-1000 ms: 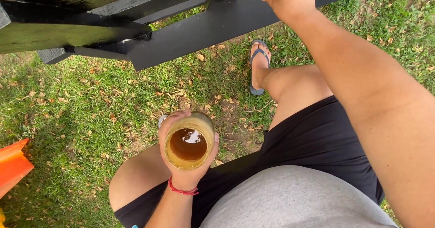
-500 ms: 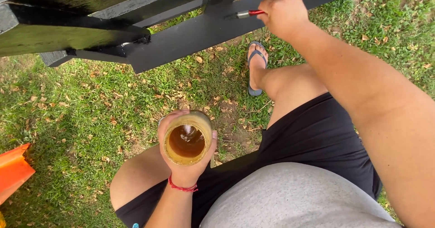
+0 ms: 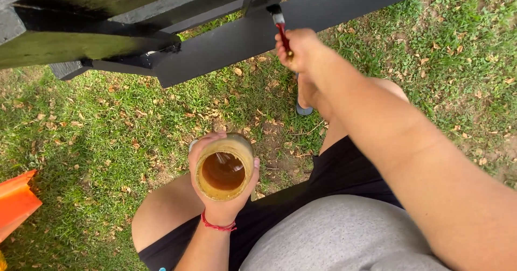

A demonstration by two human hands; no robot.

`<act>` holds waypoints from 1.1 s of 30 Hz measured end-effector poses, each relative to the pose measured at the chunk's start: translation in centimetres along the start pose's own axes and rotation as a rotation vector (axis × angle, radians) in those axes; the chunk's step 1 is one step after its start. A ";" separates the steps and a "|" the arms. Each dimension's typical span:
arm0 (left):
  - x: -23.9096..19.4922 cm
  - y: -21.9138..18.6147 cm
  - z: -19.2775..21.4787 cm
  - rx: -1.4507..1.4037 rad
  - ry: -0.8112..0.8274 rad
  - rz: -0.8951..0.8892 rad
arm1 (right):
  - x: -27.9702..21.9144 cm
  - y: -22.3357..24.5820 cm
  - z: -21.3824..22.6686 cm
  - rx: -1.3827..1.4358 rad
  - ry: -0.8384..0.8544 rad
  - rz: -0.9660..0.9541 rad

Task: Painting or staining a wooden bench using a paintbrush and a small container of liquid.

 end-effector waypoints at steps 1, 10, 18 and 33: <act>0.1 -0.1 0.0 -0.002 -0.004 -0.002 | 0.0 -0.7 -0.7 0.208 -0.034 0.006; -0.1 0.2 0.3 -0.001 0.017 0.026 | 2.7 -0.4 -5.7 0.851 -0.002 0.183; -0.6 0.8 0.7 -0.010 -0.031 0.042 | 5.4 -0.1 -8.0 0.991 0.066 0.236; -0.6 0.9 0.4 0.042 -0.016 0.034 | 6.4 -2.4 -6.9 0.579 0.014 0.165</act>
Point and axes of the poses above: each hand's wrist, its own x-axis towards the middle knuckle, its own z-axis out of the back of the hand, y = z × x, the point moved 6 cm from there along x, towards the middle knuckle, and after that the axes turned 6 degrees about y, right-handed, at the moved point
